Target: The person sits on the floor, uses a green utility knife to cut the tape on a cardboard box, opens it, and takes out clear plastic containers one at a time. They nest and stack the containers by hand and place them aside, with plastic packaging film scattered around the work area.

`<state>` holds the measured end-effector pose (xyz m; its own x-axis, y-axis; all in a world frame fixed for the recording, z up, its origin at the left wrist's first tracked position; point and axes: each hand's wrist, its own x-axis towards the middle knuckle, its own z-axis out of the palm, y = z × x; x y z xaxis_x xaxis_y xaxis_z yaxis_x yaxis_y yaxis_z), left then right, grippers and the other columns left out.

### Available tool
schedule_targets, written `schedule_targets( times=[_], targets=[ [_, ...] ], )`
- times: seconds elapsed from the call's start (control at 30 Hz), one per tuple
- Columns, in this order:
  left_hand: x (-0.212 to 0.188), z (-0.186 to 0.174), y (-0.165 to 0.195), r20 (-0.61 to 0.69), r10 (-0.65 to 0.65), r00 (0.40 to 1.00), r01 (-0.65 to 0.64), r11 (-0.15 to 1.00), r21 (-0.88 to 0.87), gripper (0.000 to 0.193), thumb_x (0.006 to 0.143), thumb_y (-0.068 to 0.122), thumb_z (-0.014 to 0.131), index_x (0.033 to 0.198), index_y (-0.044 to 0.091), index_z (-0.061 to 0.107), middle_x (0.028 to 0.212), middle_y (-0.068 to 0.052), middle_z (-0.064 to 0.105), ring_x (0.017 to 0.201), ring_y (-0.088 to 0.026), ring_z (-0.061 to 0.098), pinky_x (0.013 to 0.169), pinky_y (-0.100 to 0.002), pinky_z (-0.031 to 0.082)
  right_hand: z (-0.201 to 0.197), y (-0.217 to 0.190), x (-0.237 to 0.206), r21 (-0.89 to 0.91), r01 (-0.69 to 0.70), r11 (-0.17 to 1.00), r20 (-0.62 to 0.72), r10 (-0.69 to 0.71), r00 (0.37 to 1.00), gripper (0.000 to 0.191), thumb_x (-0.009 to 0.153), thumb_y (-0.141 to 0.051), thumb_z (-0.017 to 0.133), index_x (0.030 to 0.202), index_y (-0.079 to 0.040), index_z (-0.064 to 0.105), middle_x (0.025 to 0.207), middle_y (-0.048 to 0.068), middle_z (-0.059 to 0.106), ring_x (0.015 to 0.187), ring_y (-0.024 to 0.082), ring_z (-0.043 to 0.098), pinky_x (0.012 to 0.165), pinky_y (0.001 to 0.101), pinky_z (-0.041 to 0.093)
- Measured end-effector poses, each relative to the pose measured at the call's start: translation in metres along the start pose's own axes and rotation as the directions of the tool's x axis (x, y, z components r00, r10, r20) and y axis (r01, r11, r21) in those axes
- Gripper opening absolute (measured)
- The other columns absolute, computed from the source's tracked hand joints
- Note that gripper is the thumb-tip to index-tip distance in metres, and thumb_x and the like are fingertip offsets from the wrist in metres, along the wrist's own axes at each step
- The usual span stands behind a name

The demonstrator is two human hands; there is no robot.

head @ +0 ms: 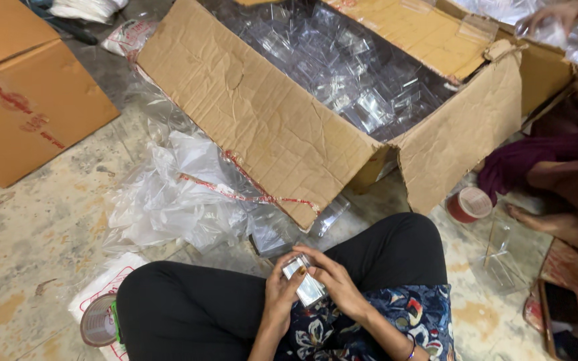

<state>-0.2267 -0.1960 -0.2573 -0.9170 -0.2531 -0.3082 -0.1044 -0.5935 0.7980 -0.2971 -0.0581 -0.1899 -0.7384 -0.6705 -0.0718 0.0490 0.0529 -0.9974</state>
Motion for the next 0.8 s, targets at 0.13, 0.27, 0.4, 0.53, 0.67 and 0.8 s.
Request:
schedule_targets(
  times=[0.13,0.27,0.4,0.53,0.67,0.8],
  targets=[
    [-0.001,0.002,0.002,-0.02,-0.039,0.999,0.04,0.998,0.057,0.049,0.089,0.021,0.074,0.134,0.008,0.061,0.118,-0.007,0.071,0.101,-0.013,0.068,0.079,-0.028,0.057,-0.004,0.007,-0.003,0.031,0.008,0.999,-0.019,-0.008,1.0,0.044,0.098,-0.014,0.052,0.14,-0.003,0.058,0.146,0.011,0.061,0.136,0.02,0.055,0.112,0.0327,0.04],
    [-0.001,0.0,-0.001,0.017,-0.011,1.0,0.01,0.999,0.039,0.049,0.089,0.021,0.074,0.135,0.008,0.06,0.118,-0.006,0.07,0.102,-0.013,0.068,0.08,-0.027,0.058,-0.002,0.017,-0.006,0.055,0.012,0.998,-0.045,-0.01,0.999,0.043,0.099,-0.014,0.051,0.14,-0.002,0.058,0.143,0.011,0.063,0.133,0.02,0.057,0.111,0.0328,0.042],
    [-0.002,-0.005,-0.007,0.014,-0.002,1.0,0.001,0.998,0.064,0.048,0.09,0.017,0.074,0.135,0.008,0.06,0.118,-0.006,0.069,0.102,-0.013,0.067,0.079,-0.026,0.056,-0.003,0.024,-0.006,0.053,0.024,0.998,-0.026,-0.023,0.999,0.044,0.099,-0.013,0.051,0.141,-0.002,0.058,0.139,0.01,0.065,0.13,0.02,0.058,0.11,0.0323,0.043],
    [-0.002,-0.01,-0.012,0.031,-0.001,1.0,-0.002,0.997,0.071,0.047,0.091,0.015,0.074,0.135,0.007,0.061,0.117,-0.007,0.069,0.098,-0.013,0.065,0.075,-0.026,0.053,-0.003,0.024,-0.008,0.079,0.023,0.997,-0.024,-0.021,0.999,0.042,0.101,-0.012,0.052,0.141,-0.001,0.057,0.136,0.01,0.065,0.13,0.019,0.058,0.11,0.0314,0.042],
    [-0.002,-0.01,-0.017,0.044,0.034,0.998,-0.034,0.999,0.012,0.047,0.091,0.016,0.074,0.136,0.007,0.06,0.118,-0.006,0.068,0.102,-0.012,0.067,0.082,-0.027,0.057,0.005,0.02,-0.015,-0.067,0.032,0.997,-0.108,-0.039,0.993,0.04,0.101,-0.012,0.052,0.139,-0.002,0.059,0.132,0.009,0.067,0.123,0.018,0.06,0.105,0.0308,0.046],
    [-0.002,-0.007,-0.019,0.025,0.053,0.998,-0.054,0.998,0.043,0.049,0.092,0.018,0.075,0.137,0.006,0.06,0.119,-0.008,0.07,0.102,-0.012,0.068,0.084,-0.027,0.057,0.006,0.017,-0.017,-0.085,0.078,0.993,-0.109,-0.087,0.99,0.038,0.102,-0.012,0.052,0.138,-0.001,0.059,0.133,0.009,0.065,0.127,0.018,0.06,0.108,0.0316,0.045]
  ],
)
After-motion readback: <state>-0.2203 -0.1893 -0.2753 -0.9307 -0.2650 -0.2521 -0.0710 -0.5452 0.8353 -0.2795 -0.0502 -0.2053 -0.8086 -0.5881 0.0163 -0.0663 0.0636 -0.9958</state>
